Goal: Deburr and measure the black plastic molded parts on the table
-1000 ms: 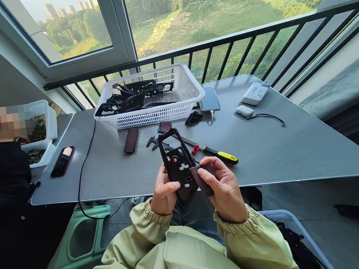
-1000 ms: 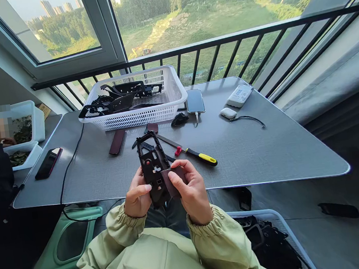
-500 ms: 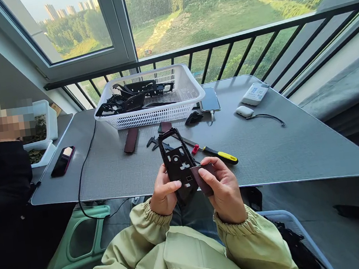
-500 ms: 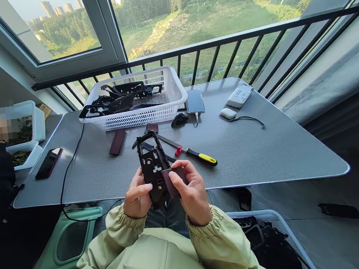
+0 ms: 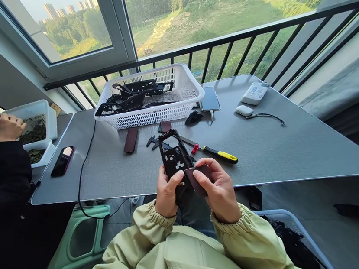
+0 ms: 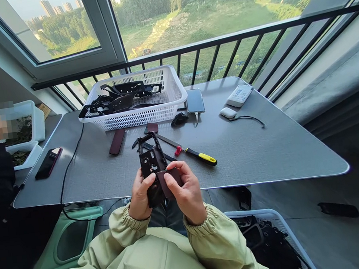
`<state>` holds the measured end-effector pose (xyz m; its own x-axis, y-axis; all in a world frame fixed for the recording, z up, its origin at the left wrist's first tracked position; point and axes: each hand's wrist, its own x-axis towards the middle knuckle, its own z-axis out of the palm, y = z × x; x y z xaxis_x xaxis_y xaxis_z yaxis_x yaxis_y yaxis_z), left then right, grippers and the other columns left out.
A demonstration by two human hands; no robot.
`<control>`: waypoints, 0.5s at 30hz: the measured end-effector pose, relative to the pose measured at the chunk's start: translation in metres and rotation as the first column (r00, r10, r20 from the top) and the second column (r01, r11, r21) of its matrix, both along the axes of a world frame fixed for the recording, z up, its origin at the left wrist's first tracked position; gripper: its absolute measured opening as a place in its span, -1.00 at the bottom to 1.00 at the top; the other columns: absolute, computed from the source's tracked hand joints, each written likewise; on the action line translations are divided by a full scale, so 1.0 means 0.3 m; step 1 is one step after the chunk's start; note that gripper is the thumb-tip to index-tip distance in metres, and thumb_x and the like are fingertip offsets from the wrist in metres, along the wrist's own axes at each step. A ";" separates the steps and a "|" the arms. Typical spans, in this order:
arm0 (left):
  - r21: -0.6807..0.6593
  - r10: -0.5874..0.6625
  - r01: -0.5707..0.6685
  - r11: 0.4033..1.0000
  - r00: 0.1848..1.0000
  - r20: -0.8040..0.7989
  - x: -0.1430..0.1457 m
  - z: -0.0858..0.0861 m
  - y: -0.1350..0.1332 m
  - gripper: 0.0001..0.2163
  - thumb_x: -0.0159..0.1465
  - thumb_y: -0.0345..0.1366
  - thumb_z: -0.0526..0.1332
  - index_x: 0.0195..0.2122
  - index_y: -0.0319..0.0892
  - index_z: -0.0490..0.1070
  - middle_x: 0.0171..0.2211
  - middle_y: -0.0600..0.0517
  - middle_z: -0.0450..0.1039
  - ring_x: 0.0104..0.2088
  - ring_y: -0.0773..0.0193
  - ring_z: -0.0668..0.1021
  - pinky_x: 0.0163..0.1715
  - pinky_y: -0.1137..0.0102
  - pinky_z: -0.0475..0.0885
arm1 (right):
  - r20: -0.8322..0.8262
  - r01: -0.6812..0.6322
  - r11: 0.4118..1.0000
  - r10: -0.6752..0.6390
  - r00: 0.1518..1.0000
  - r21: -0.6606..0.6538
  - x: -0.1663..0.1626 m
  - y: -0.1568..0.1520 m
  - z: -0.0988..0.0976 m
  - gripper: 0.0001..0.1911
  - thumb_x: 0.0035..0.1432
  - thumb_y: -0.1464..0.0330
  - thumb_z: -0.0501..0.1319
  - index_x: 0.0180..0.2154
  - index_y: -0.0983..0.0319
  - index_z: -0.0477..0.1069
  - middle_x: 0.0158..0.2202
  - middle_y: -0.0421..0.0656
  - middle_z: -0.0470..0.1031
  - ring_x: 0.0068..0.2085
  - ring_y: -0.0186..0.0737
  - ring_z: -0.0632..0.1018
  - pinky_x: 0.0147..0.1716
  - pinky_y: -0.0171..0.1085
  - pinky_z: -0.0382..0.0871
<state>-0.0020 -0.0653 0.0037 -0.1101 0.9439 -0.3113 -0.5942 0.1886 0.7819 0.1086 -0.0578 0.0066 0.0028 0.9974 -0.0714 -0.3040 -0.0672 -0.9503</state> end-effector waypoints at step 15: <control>0.109 0.174 -0.153 0.982 0.960 -0.219 -0.003 -0.036 -0.002 -0.63 0.14 0.00 0.29 -0.15 -0.09 0.31 -0.26 0.07 0.49 -0.29 0.29 0.55 -0.25 0.40 0.47 | 0.375 -0.030 0.976 -0.054 0.925 0.215 0.003 -0.023 0.041 -0.87 0.03 0.33 0.26 -0.33 0.16 0.35 -0.51 -0.29 0.36 -0.56 -0.38 0.32 -0.60 -0.38 0.24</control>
